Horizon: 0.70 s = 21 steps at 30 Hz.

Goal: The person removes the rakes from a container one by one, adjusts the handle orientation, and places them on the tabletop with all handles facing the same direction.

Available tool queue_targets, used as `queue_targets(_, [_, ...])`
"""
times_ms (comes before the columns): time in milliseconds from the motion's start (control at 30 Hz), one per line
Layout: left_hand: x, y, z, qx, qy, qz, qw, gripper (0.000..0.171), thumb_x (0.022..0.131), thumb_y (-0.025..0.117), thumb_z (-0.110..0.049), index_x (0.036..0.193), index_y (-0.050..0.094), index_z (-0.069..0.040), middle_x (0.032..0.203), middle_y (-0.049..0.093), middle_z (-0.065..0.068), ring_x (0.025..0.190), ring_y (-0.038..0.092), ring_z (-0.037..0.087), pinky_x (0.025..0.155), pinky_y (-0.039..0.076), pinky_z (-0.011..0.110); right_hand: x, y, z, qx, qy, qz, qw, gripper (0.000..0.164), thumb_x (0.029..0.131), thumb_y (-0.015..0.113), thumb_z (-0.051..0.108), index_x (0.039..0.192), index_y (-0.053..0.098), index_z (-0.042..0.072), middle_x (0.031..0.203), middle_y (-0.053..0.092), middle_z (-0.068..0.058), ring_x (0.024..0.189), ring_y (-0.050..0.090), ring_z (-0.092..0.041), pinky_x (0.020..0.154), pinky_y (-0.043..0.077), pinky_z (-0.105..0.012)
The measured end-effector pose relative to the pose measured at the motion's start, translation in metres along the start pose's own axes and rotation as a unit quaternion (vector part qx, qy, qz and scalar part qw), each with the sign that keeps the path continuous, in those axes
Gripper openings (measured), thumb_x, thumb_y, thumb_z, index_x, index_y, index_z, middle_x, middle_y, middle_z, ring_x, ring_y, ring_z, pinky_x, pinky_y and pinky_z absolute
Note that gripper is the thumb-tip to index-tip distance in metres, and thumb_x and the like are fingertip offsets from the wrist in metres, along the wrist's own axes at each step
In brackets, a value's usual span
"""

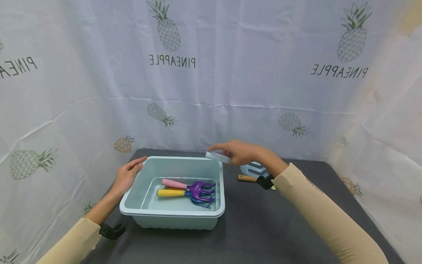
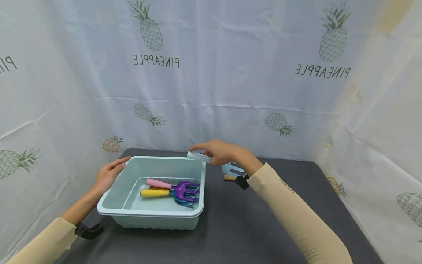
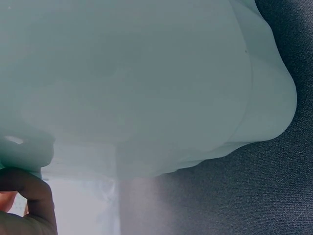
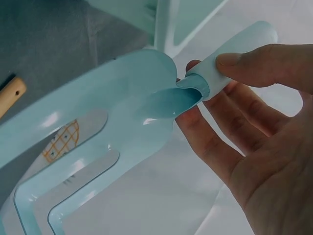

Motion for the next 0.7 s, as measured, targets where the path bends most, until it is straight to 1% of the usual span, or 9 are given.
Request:
queue_targets(67, [0.0, 0.0, 0.0, 0.005, 0.002, -0.002, 1.0, 0.051, 0.112, 0.041, -0.037, 0.156, 0.048, -0.013, 0.159, 0.048, 0.016, 0.138, 0.052, 0.033, 0.082, 0.048, 0.01, -0.006, -0.001, -0.004, -0.004, 0.001, -0.002, 1.0, 0.088, 0.084, 0.046, -0.016, 0.157, 0.045, 0.033, 0.131, 0.065, -0.007, 0.1, 0.061, -0.022, 0.068, 0.047, -0.029])
queue_targets(100, [0.0, 0.0, 0.0, 0.008, 0.003, -0.003, 1.0, 0.05, 0.112, 0.041, -0.037, 0.156, 0.048, -0.013, 0.159, 0.049, 0.015, 0.136, 0.054, 0.029, 0.082, 0.048, 0.01, -0.009, -0.001, -0.007, -0.005, 0.001, -0.003, 1.0, 0.088, 0.084, 0.046, -0.017, 0.157, 0.045, 0.033, 0.131, 0.065, -0.006, 0.1, 0.061, -0.021, 0.069, 0.047, -0.029])
queue_targets(200, [0.0, -0.001, 0.0, 0.012, 0.007, -0.003, 0.9999, 0.05, 0.112, 0.042, -0.038, 0.155, 0.049, -0.013, 0.158, 0.049, 0.015, 0.119, 0.06, 0.005, 0.082, 0.049, 0.011, -0.017, 0.0, -0.014, -0.011, 0.001, -0.004, 1.0, 0.087, 0.085, 0.046, -0.017, 0.157, 0.044, 0.032, 0.128, 0.065, -0.004, 0.094, 0.059, -0.02, 0.071, 0.045, -0.03])
queue_targets(267, [0.0, -0.001, 0.0, 0.01, 0.009, -0.002, 0.9999, 0.051, 0.111, 0.042, -0.038, 0.155, 0.049, -0.014, 0.158, 0.049, 0.015, 0.108, 0.057, -0.01, 0.082, 0.05, 0.011, -0.023, 0.002, -0.019, -0.012, 0.004, -0.004, 1.0, 0.088, 0.085, 0.047, -0.018, 0.157, 0.044, 0.033, 0.131, 0.064, -0.003, 0.094, 0.058, -0.019, 0.072, 0.047, -0.031])
queue_targets(333, [-0.001, -0.001, 0.0, 0.002, 0.009, 0.0, 1.0, 0.051, 0.111, 0.043, -0.038, 0.155, 0.049, -0.013, 0.159, 0.049, 0.016, 0.1, 0.052, -0.018, 0.082, 0.05, 0.012, -0.029, 0.003, -0.024, -0.016, 0.005, -0.006, 1.0, 0.088, 0.085, 0.048, -0.018, 0.157, 0.044, 0.032, 0.131, 0.065, -0.003, 0.094, 0.059, -0.017, 0.074, 0.048, -0.031])
queue_targets(500, [-0.001, -0.001, -0.001, -0.003, 0.009, 0.002, 1.0, 0.051, 0.112, 0.043, -0.038, 0.156, 0.048, -0.013, 0.159, 0.048, 0.016, 0.099, 0.051, -0.02, 0.082, 0.05, 0.011, -0.043, 0.013, -0.043, -0.01, 0.027, -0.007, 1.0, 0.085, 0.089, 0.052, -0.015, 0.157, 0.043, 0.034, 0.124, 0.067, -0.004, 0.09, 0.058, -0.016, 0.071, 0.048, -0.031])
queue_targets(567, [-0.001, -0.001, -0.001, 0.001, 0.009, 0.002, 1.0, 0.051, 0.112, 0.042, -0.039, 0.156, 0.048, -0.013, 0.159, 0.048, 0.016, 0.101, 0.051, -0.019, 0.082, 0.05, 0.011, -0.049, 0.018, -0.051, -0.005, 0.036, -0.008, 0.999, 0.084, 0.089, 0.053, -0.015, 0.157, 0.044, 0.035, 0.125, 0.067, -0.005, 0.092, 0.059, -0.016, 0.072, 0.049, -0.03])
queue_targets(633, [-0.001, -0.001, -0.001, 0.005, 0.009, 0.0, 0.9999, 0.051, 0.111, 0.042, -0.039, 0.155, 0.048, -0.013, 0.159, 0.049, 0.016, 0.105, 0.053, -0.014, 0.082, 0.05, 0.011, -0.054, 0.022, -0.058, -0.005, 0.038, -0.013, 0.999, 0.083, 0.088, 0.055, -0.014, 0.156, 0.046, 0.032, 0.128, 0.067, -0.005, 0.099, 0.062, -0.017, 0.074, 0.052, -0.03])
queue_targets(700, [-0.001, -0.001, -0.001, 0.011, 0.009, -0.002, 0.9999, 0.051, 0.111, 0.042, -0.039, 0.155, 0.049, -0.013, 0.158, 0.049, 0.016, 0.111, 0.056, -0.007, 0.082, 0.049, 0.011, -0.058, 0.027, -0.065, -0.003, 0.035, -0.018, 0.999, 0.082, 0.087, 0.055, -0.015, 0.155, 0.047, 0.029, 0.125, 0.067, -0.006, 0.1, 0.064, -0.018, 0.076, 0.053, -0.03])
Point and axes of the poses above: each hand's wrist, its own x-axis towards the middle knuckle, its own y-axis out of the palm, z = x × y, the point moved 6 cm from there along x, towards the middle knuckle
